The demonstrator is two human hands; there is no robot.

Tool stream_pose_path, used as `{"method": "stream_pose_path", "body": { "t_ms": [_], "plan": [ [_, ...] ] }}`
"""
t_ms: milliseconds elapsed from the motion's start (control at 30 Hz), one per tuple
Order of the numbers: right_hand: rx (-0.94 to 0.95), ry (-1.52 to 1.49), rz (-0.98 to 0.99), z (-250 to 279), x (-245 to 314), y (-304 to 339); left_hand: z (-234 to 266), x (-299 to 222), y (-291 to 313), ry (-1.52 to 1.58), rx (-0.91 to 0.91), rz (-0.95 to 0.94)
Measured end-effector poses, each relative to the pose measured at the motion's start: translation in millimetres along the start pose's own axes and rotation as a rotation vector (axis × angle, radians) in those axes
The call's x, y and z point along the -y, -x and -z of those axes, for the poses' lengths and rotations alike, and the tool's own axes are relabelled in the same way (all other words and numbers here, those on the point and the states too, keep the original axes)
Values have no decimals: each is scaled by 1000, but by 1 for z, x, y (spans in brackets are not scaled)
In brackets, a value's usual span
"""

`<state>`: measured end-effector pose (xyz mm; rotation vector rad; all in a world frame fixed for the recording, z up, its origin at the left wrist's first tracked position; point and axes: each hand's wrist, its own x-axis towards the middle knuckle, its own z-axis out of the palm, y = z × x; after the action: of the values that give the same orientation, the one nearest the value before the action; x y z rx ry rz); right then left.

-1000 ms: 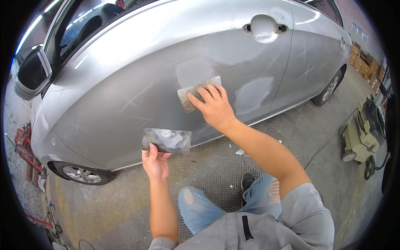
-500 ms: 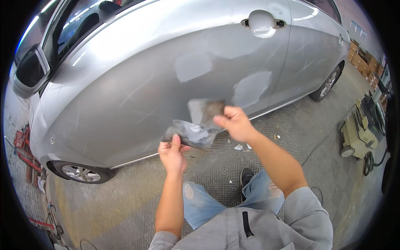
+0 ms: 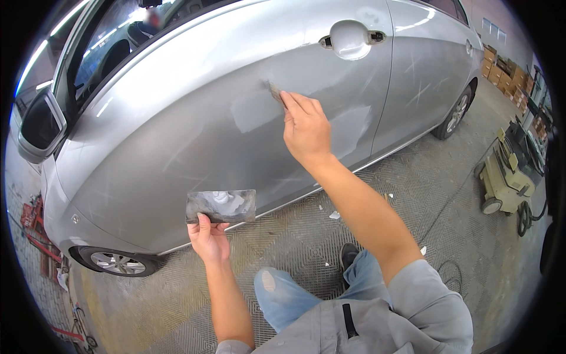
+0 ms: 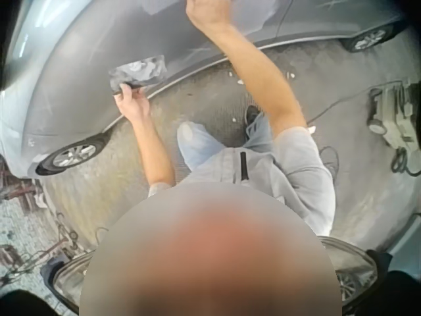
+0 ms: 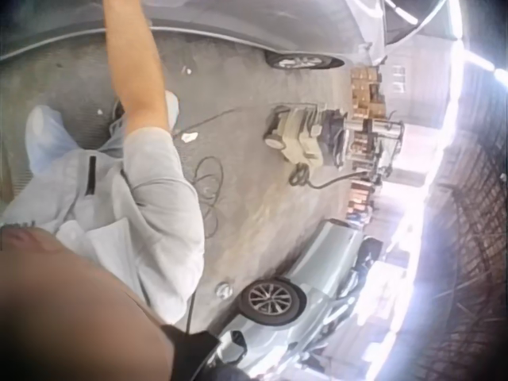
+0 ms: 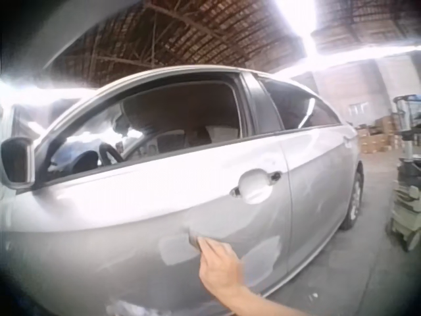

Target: The person sands the exterior of a silver car using two sanding blocks. They work on the driver's side door, front fender, and hood, moving between panels and applying consistent pressure to smooth the surface.

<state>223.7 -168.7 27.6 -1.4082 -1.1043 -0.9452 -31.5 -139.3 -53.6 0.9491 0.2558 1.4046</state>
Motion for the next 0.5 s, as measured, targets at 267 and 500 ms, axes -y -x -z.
{"method": "stream_pose_path", "body": {
  "t_ms": [267, 500],
  "plan": [
    [59, 23, 34, -4, 7, -2, 4, -2, 4, -5, 10, -8],
    [50, -7, -3, 2, 5, -6, 0, 1, 2, 3, 8, 26]
  ]
}}
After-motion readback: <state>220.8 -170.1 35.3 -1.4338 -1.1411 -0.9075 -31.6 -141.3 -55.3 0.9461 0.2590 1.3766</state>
